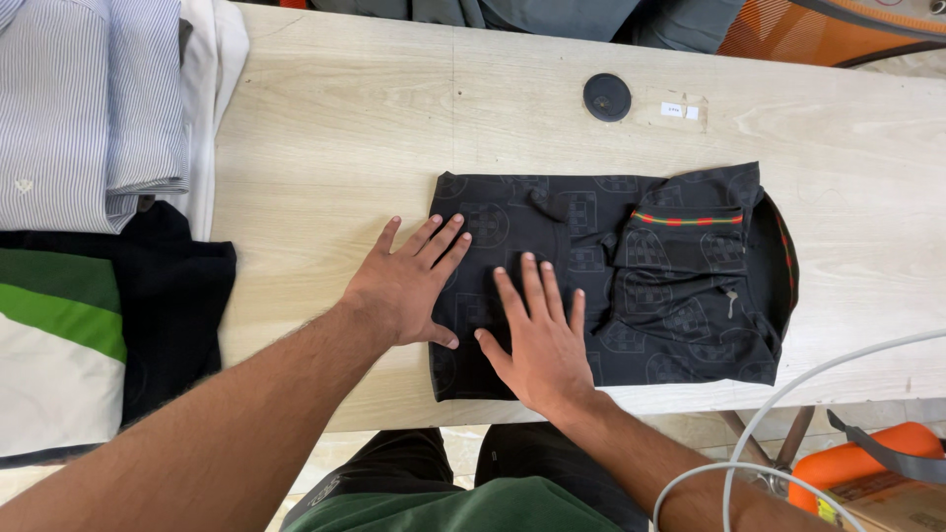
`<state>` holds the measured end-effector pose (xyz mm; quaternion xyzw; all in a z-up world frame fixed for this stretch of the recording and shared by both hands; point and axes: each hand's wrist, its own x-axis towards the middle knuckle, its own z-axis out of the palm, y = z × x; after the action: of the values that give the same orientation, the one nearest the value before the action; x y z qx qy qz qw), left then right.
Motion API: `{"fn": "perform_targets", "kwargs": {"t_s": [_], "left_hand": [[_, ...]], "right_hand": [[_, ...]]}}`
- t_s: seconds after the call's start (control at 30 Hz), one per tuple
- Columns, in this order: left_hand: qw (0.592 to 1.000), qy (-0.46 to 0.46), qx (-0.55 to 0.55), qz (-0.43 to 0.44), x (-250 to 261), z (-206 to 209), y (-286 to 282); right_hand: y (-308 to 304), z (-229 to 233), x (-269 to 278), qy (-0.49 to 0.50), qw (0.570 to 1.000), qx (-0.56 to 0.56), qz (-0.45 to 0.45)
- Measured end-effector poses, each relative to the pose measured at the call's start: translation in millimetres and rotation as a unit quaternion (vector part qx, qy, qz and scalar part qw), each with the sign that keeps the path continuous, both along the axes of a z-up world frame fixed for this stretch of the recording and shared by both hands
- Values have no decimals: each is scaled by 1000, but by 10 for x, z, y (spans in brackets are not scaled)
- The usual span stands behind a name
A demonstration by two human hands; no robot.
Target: The person folds a black patterned polo shirt on a table, then retrieves a pair of beige trousers from a cardboard box and folds them. The folded shirt is placed on a stack of other folded clothes.
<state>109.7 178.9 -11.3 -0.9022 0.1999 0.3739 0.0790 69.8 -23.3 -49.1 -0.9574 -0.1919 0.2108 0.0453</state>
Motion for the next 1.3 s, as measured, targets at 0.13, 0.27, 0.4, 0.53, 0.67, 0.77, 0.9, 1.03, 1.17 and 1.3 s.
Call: {"fn": "perform_targets", "kwargs": {"t_s": [0.13,0.27,0.4,0.53,0.67,0.77,0.9,1.03,1.17,1.3], "left_hand": [[1000,-3,0,4,-32,0,37],[1000,-5,2,11,-55,-3,53],[1000,-5,5,18,-79,7,82],[1000,-4,4,23,-98,-12,117],[998,3,-22,59,-116,-109,177],[979,-11,-135,154,-128,-206,238],[954,-66,-160,245,-162,-283,297],[940,-65,-157,295,-145,-264,299],[898,-45,-216,380,0,-204,250],[800,60,-319,505,90,-158,230]], "right_hand": [[-4,-76,-90,37,995,4,-95],[-77,-142,-96,35,997,2,-72],[-84,-163,-84,21,999,-8,-49],[-38,-115,-109,-1,1000,-8,-25],[38,-14,-212,-58,997,38,39],[102,91,-290,-79,989,93,86],[187,223,-378,-45,976,147,153],[289,243,-378,115,976,87,165],[342,216,-384,108,969,98,201],[362,206,-374,147,958,85,232]]}}
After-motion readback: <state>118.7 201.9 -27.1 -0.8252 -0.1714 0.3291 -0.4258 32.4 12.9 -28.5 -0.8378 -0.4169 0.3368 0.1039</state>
